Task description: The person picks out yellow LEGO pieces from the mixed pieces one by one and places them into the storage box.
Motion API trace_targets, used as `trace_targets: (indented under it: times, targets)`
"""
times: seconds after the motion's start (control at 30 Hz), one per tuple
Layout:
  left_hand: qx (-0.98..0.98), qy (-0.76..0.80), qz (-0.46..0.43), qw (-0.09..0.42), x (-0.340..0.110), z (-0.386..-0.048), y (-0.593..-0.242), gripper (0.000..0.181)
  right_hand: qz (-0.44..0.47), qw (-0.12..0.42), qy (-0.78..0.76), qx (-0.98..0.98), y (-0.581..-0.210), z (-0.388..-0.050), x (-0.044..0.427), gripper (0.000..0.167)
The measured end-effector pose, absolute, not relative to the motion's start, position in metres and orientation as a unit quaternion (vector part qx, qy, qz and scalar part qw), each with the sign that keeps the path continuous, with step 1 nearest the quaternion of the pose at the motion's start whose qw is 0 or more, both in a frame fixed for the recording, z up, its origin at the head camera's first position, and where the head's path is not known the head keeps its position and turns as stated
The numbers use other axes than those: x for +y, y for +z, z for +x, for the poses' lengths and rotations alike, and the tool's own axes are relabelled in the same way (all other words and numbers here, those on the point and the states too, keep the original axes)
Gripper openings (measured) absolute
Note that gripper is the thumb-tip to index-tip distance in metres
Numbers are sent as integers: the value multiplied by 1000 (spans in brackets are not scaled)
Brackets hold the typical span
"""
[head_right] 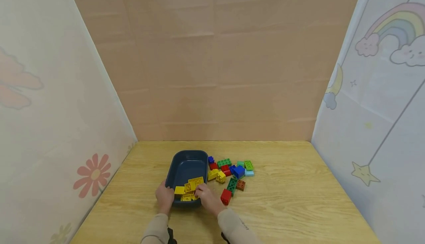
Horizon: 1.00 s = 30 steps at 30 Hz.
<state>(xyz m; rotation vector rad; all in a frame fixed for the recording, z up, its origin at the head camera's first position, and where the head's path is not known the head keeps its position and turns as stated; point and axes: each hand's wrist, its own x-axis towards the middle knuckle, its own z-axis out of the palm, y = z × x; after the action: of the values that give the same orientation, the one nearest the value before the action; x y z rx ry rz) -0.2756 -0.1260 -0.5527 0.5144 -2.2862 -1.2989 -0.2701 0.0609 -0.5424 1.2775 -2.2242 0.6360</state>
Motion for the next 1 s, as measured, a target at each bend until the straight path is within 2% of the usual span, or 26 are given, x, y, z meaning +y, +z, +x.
trace_targets:
  times: [0.23, 0.53, 0.73, 1.0]
  targets:
    - [-831, -472, 190, 224, -126, -276, -553, 36, 460, 249, 230, -820, -542, -271, 62, 21]
    - [-834, -466, 182, 233, -125, -276, -553, 37, 416, 286, 229, -832, -538, -276, 71, 21]
    - [-835, -466, 188, 224, -125, -276, -552, 37, 366, 324, 218, -845, -542, -284, 83, 18]
    - [-836, -464, 190, 223, -125, -277, -553, 33, 312, 333, 208, -865, -547, -290, 97, 19]
